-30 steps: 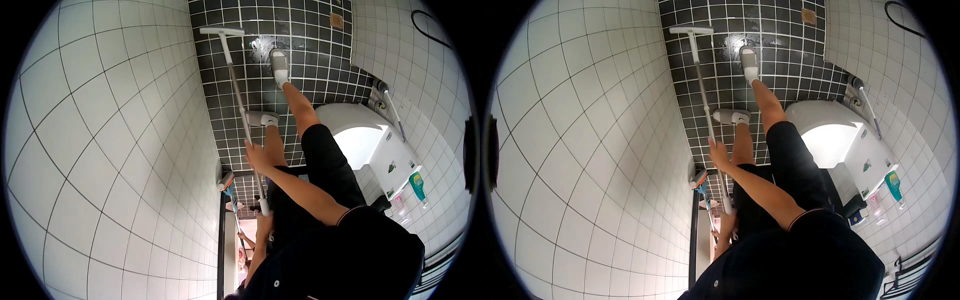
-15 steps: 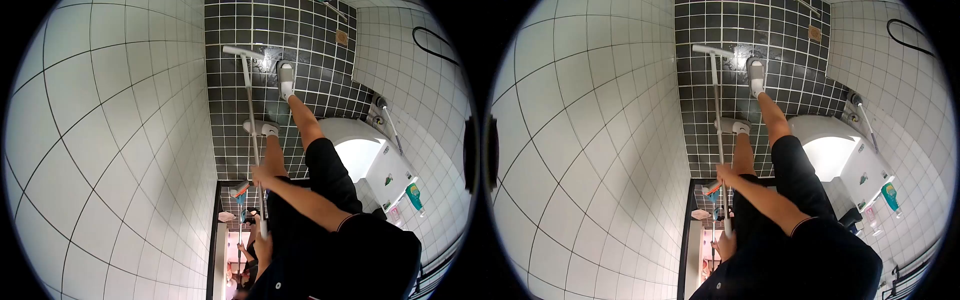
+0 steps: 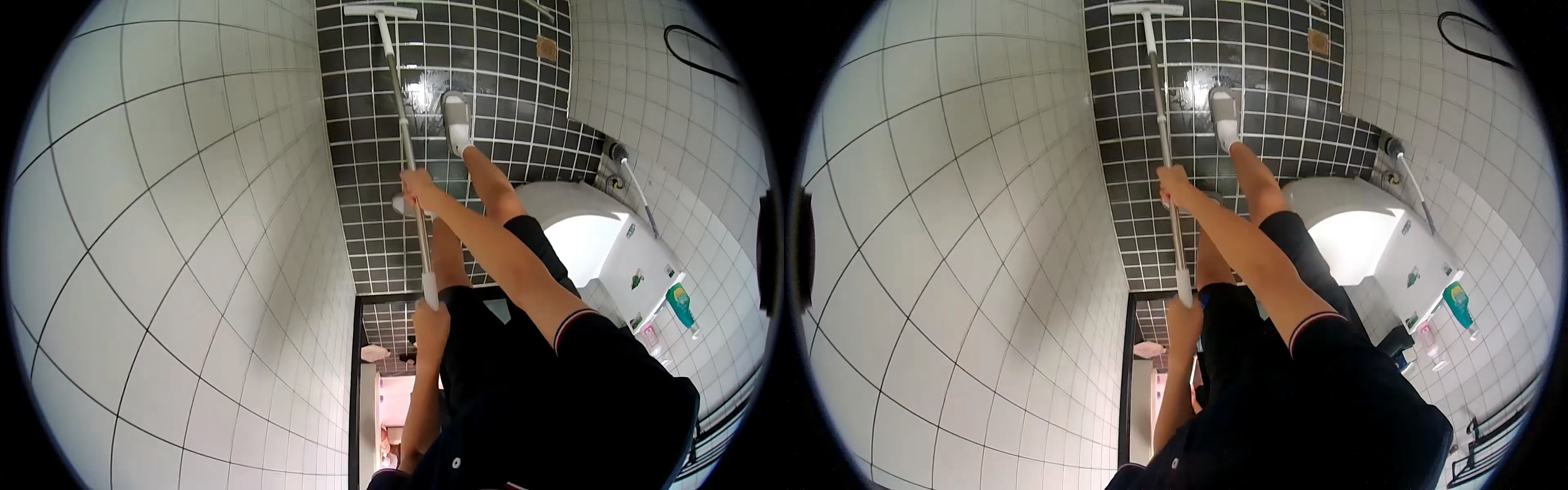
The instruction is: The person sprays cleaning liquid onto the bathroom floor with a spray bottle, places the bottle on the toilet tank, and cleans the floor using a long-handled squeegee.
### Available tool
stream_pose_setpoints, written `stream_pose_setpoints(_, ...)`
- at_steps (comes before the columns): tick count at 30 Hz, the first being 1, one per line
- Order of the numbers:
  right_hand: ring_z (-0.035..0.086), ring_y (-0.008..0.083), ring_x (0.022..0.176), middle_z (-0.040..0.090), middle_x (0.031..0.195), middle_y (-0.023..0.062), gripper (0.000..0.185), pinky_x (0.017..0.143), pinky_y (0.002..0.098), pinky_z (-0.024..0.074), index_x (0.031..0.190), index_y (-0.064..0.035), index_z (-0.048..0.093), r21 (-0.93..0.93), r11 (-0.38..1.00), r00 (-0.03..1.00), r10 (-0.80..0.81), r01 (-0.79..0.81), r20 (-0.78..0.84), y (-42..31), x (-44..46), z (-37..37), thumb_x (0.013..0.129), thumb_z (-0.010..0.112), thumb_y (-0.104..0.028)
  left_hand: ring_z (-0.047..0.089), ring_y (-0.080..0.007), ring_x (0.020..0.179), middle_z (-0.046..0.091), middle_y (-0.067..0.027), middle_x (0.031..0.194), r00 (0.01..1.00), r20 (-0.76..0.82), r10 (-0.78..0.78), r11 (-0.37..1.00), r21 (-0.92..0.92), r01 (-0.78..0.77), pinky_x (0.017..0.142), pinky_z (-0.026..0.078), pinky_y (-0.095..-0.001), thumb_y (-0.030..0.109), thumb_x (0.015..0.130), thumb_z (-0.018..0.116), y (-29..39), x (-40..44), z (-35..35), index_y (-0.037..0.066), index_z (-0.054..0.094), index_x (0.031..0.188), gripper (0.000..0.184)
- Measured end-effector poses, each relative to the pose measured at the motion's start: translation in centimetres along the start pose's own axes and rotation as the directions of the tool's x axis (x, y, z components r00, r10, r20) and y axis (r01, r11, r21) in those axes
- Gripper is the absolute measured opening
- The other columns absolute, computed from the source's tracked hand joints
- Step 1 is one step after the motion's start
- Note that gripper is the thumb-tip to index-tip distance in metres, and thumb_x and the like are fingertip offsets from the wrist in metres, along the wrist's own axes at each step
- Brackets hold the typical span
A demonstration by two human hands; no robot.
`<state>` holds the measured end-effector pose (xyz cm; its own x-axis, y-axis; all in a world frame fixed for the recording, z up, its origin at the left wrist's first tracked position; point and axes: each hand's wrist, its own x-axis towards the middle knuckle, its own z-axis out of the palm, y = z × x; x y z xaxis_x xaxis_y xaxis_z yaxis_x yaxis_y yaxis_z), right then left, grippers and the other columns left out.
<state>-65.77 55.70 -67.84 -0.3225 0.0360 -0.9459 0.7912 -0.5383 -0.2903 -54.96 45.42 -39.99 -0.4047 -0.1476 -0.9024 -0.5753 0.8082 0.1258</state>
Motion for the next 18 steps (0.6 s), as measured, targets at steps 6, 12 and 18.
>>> stream_pose_setpoints(6, 0.052, 0.0194, 0.041, 0.051, 0.051, 0.0075, 0.025, 0.036, 0.034, 0.0405, 0.072, -0.0043, 0.049, -0.42, 0.903, 0.97, 0.177, -0.094, 0.164, 4.3, -12.2, 0.6, 0.09, 0.049, -0.022, 0.06, -0.0484, 0.087, 0.061, -0.0329, 0.086, 0.978, 0.02, -0.207, 0.963, 0.179, 0.201, 0.074, 0.049, -0.0523, 0.017, 0.08, 0.056, -6.0, -9.5, -1.7, -0.008, 0.056, 0.094, 0.029)
stream_pose_setpoints(12, 0.04, 0.0206, 0.033, 0.042, 0.047, 0.0093, 0.025, 0.029, 0.039, 0.0262, 0.069, 0.002, 0.048, 0.225, 0.887, 0.907, 0.421, -0.404, -0.031, 6.5, -12.7, 3.7, 0.085, 0.05, -0.017, 0.06, -0.0481, 0.087, 0.062, -0.0331, 0.088, 0.954, 0.024, -0.299, 0.935, 0.205, 0.288, 0.075, 0.048, -0.0519, 0.018, 0.077, 0.058, -2.6, -10.4, -4.1, -0.008, 0.058, 0.096, 0.032)
stream_pose_setpoints(18, 0.042, 0.0184, 0.033, 0.043, 0.048, 0.0092, 0.023, 0.029, 0.0366, 0.0257, 0.072, 0.0045, 0.052, 0.213, 0.947, 0.964, 0.259, -0.24, -0.065, -9.9, -3.7, 2.8, 0.082, 0.052, -0.017, 0.06, -0.0487, 0.087, 0.06, -0.0344, 0.085, 0.993, 0.016, -0.12, 0.986, 0.123, 0.117, 0.071, 0.048, -0.0521, 0.016, 0.08, 0.058, 7.6, -1.7, -3.5, -0.011, 0.056, 0.09, 0.029)
